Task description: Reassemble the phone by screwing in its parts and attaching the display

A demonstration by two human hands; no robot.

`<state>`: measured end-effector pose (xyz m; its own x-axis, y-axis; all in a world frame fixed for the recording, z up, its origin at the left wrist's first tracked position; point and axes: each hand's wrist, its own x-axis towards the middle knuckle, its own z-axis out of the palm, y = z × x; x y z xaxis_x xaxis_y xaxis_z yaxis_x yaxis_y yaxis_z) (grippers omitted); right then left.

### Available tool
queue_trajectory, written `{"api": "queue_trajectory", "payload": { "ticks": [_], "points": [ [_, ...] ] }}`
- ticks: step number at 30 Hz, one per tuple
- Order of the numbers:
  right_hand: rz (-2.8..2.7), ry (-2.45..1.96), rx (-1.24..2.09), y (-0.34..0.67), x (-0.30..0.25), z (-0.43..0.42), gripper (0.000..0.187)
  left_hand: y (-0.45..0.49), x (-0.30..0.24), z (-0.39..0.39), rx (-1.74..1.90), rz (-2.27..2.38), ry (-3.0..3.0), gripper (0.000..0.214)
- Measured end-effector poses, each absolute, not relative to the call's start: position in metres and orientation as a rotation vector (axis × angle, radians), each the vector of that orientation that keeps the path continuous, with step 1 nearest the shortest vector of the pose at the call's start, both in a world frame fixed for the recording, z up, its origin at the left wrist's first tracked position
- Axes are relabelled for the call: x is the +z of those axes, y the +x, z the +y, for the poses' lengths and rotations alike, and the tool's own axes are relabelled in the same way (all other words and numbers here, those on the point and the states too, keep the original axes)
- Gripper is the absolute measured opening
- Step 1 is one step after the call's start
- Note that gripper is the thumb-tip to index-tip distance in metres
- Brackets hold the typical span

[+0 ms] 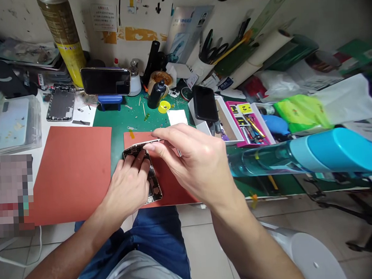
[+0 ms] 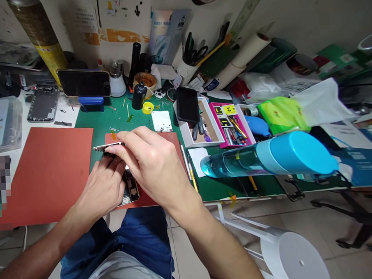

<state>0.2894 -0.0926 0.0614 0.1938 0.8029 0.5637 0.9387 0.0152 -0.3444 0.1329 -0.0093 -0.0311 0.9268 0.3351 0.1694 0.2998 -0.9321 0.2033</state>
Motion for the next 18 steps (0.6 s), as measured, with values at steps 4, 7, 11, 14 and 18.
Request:
{"api": "queue_trajectory", "payload": {
  "ticks": [4,7,11,14,18],
  "points": [
    [-1.662,-1.786,-0.238,0.288,0.062,-0.095,0.013,0.134,-0.03,-0.009,0.313,0.485,2.912,0.039],
    [-1.701,-1.74,-0.232,0.285,0.062,-0.1,0.01,0.131,-0.027,-0.012,0.333,0.476,2.912,0.036],
    [-1.771,-1.729,-0.275,0.281,0.055,-0.117,0.009,0.107,-0.025,-0.02,0.401,0.409,2.895,0.046],
    [-1.83,-1.68,-0.299,0.275,0.039,-0.136,0.012,0.079,-0.027,-0.021,0.629,0.453,2.789,0.037],
    [-1.885,-1.64,-0.351,0.263,0.011,-0.158,0.021,0.064,-0.03,-0.006,0.798,0.637,2.679,0.038]
  ]
}}
